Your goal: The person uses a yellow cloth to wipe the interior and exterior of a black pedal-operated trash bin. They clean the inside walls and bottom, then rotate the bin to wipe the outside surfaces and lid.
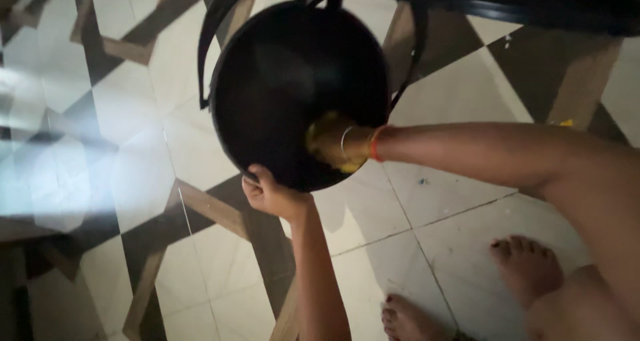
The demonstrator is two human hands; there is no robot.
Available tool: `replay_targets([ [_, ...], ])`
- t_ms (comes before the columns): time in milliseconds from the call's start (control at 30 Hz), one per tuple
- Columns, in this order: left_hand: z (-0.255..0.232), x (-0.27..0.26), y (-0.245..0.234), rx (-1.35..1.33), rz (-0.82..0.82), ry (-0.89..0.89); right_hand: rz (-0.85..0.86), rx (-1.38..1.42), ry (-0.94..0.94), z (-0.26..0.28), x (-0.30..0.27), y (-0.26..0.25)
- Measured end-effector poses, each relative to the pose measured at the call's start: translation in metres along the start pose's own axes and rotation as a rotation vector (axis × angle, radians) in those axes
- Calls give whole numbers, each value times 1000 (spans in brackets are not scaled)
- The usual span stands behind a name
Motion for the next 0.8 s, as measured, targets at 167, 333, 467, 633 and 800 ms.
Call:
replay_targets([
  [167,4,-5,-1,141,50,127,-54,-481,-60,4,15,23],
  [333,7,-8,8,137,123,125,-22,-73,-341,69,5,62],
  [467,-2,4,16,112,81,78,78,398,-413,104,-18,62],
  [633,-14,20,24,-12,75,-6,159,-320,-319,112,-29,35],
  [800,-17,23,14,-11,35,20,46,-870,-133,89,-25,-6],
])
Point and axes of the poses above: each hand's wrist, its own x-axis towards the middle knuckle, its own y-axis out of the palm, z = x × y, the point moved 10 cm from there along x, towards the middle knuckle, and after that the axes turned 8 degrees about x, right-handed, at the moved point
